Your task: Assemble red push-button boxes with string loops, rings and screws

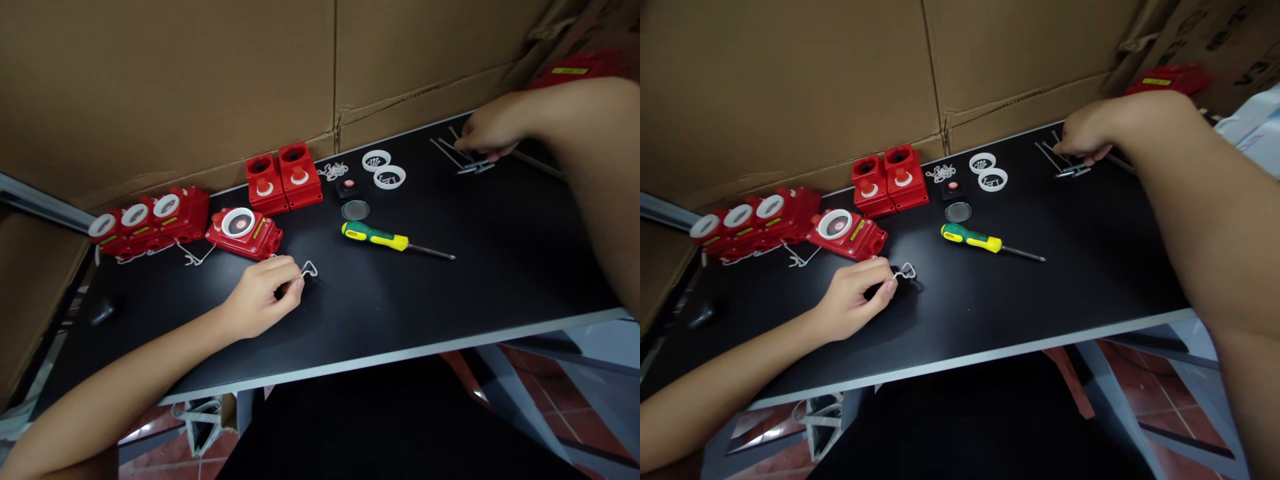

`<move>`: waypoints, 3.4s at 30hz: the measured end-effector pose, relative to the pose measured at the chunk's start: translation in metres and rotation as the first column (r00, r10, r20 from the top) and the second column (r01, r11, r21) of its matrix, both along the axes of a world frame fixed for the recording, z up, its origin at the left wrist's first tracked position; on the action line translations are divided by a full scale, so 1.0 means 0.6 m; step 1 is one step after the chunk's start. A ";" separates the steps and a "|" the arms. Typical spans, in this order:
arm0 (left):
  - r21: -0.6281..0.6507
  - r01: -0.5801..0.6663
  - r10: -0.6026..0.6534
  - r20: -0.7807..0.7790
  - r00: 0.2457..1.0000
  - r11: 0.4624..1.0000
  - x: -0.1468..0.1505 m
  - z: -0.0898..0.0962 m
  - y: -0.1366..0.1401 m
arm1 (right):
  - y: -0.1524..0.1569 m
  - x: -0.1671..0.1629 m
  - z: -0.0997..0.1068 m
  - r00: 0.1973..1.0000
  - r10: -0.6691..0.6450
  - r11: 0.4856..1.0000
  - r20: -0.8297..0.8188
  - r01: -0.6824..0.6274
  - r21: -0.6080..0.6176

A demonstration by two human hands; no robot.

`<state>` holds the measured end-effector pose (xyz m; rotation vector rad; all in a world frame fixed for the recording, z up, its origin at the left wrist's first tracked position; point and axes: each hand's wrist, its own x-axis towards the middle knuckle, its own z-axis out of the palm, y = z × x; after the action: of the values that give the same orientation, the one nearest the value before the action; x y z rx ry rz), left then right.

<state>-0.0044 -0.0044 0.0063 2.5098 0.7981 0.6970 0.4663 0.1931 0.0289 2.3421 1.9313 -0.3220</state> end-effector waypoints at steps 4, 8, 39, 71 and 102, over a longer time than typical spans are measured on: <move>-0.001 -0.018 0.018 -0.029 0.999 1.000 -0.001 0.002 -0.001 | -0.002 -0.009 0.004 0.989 -0.090 0.971 0.118 0.113 -0.208; -0.002 -0.024 0.024 -0.027 0.999 1.000 -0.001 0.002 -0.002 | -0.010 -0.026 0.020 0.975 -0.093 0.968 0.203 0.136 -0.211; 0.600 -0.003 0.173 -0.226 0.959 0.800 -0.081 0.076 0.014 | -0.270 -0.298 0.003 0.629 0.760 0.589 0.164 -0.773 0.236; 0.167 -0.159 0.176 -0.092 0.980 0.973 -0.121 0.025 0.049 | -0.294 -0.297 -0.018 -0.003 0.141 0.912 -0.990 -0.389 0.131; 0.351 -0.185 0.238 -0.116 0.964 0.918 -0.137 0.007 0.047 | -0.317 -0.289 -0.020 -0.123 0.625 0.749 -0.771 -0.182 0.637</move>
<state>-0.0869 0.0241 0.0103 2.8424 1.1034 0.7706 0.2928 0.0031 0.0170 1.0970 3.3284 -2.2646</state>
